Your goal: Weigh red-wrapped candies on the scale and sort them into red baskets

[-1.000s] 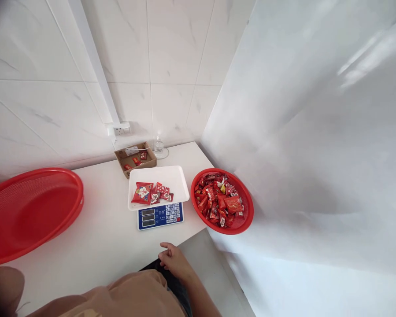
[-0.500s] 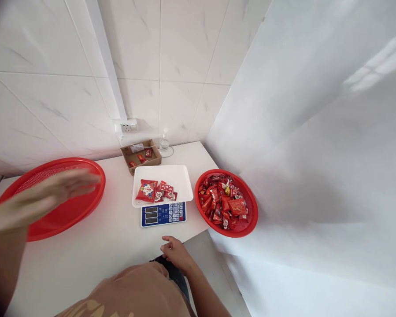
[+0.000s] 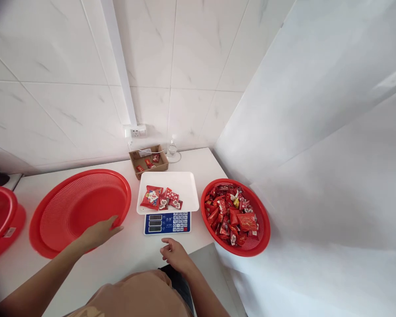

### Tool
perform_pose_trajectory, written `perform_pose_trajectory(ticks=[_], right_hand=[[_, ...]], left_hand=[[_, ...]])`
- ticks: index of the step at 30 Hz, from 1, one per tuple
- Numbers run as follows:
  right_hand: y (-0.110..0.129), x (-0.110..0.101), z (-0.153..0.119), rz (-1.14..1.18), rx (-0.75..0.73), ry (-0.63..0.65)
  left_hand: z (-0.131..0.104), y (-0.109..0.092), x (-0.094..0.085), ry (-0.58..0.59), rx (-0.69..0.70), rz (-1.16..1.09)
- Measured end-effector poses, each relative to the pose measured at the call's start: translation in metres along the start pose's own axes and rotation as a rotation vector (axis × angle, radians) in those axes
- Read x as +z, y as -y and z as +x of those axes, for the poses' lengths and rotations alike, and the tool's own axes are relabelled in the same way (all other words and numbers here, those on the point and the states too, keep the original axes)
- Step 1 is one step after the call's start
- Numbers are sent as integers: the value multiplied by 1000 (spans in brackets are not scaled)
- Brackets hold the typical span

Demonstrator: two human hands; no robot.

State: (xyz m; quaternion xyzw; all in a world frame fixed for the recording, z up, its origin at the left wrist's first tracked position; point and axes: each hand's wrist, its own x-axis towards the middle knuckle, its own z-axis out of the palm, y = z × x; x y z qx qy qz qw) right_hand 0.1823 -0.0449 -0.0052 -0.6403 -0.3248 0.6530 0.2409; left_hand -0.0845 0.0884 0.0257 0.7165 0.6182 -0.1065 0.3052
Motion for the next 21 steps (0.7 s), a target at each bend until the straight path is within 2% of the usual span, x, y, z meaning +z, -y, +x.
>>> perform_pose_trajectory(ticks=[2,5,8,11,15,21], right_hand=[[1,0,0,7,-11,-6],[2,-1,-3,25,0,-28],[-1,-2,-6,47,17,-51],[-8,-3,-9,79,12,-68],[-18,-7,-12,102,7,-105],[-28,-9,-14,117,22,-125]], left_hand=[[5,-25,-8,-46,28,38],[26,-66,-12,-175,182,51],[56,-105,-4,-201,341,79],[81,-132,10,-156,323,152],[95,-147,21,-150,316,192],[101,-148,20,-186,340,194]])
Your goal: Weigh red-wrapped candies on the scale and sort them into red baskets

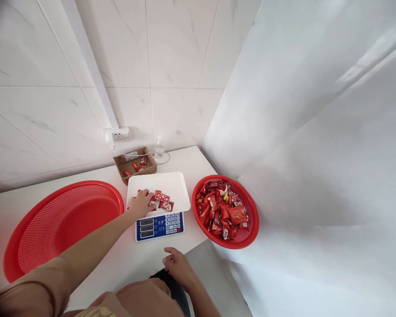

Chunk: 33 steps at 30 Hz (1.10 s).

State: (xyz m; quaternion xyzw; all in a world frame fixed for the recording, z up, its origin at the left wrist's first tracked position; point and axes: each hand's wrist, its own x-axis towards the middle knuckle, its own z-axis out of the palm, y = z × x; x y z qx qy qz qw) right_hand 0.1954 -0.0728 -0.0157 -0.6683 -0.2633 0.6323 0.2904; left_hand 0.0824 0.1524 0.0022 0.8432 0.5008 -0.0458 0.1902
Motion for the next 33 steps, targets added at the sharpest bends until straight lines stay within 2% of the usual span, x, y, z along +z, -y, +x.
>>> perform_pose_trajectory(ticks=[4,7,9,12,15,17,20,24,26,29,33], right_hand=[[4,0,2,-5,-14,5],[10,-1,2,-18,-26,7],[13,-2,3,-22,-27,9],[15,-3,3,-24,-19,17],[15,-3,5,-32,-14,27],[16,-1,6,-40,-12,35],[19,3,7,-55,-10,40],[20,4,7,-65,-22,15],[17,0,6,-59,-30,-7],[9,-9,3,-52,-33,-45],[-2,-22,-2,-32,-5,-90]], left_hand=[[0,4,-10,-49,-44,-38],[-14,17,-30,-124,-93,-63],[-32,36,-46,-181,-131,-70],[-62,74,-65,-239,-231,-53],[-83,105,-67,-174,-344,-9],[-86,108,-59,-138,-346,26],[-71,84,-38,-121,-173,45],[-32,27,-7,5,207,-13],[-11,3,5,86,334,-22],[15,-18,14,145,413,7],[31,-25,13,120,446,13]])
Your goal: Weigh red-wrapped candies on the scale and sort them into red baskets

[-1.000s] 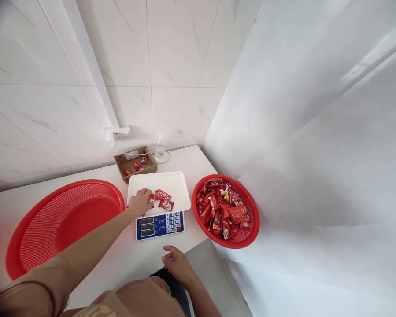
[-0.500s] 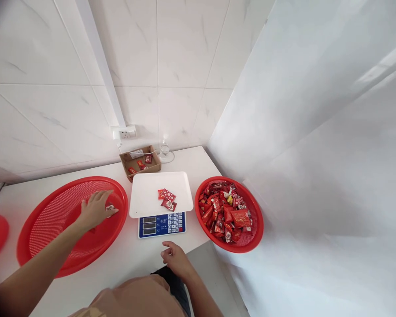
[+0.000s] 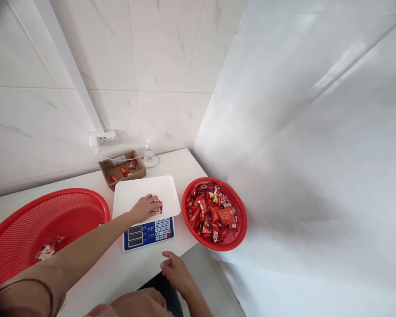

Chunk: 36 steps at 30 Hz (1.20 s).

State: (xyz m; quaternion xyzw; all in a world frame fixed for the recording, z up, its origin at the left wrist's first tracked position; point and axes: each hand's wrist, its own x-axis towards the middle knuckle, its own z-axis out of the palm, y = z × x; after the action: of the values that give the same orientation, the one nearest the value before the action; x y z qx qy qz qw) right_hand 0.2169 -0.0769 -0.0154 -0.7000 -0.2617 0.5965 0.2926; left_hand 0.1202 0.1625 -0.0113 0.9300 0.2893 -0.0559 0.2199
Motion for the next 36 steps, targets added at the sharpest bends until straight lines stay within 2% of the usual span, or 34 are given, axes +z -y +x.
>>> perform_pose_trajectory(ticks=[4,9,14,17,20,22,26,29,32,36], right_hand=[[-5,-5,0,-5,26,-14],[-2,-4,8,-57,-12,6],[8,-3,10,-113,-67,-8],[8,-4,8,-115,-64,-22],[3,-7,6,-80,-59,-23],[0,-10,4,-64,-59,-24],[4,-15,3,-81,-98,-48],[10,-21,5,-103,-178,-117],[14,-35,13,-94,-269,-261],[17,-63,21,-83,-295,-486]], left_hand=[[0,1,-4,-37,-21,-35],[-1,3,-10,-93,-91,-129],[-12,15,-29,-247,-269,-250],[-38,27,-46,-331,-403,-299],[-82,45,-58,-446,-544,-333],[-115,59,-61,-474,-614,-322],[-170,89,-49,-388,-692,-240],[-189,98,-31,-348,-708,-256],[-189,86,-16,-353,-663,-311],[-174,48,-13,-398,-545,-341]])
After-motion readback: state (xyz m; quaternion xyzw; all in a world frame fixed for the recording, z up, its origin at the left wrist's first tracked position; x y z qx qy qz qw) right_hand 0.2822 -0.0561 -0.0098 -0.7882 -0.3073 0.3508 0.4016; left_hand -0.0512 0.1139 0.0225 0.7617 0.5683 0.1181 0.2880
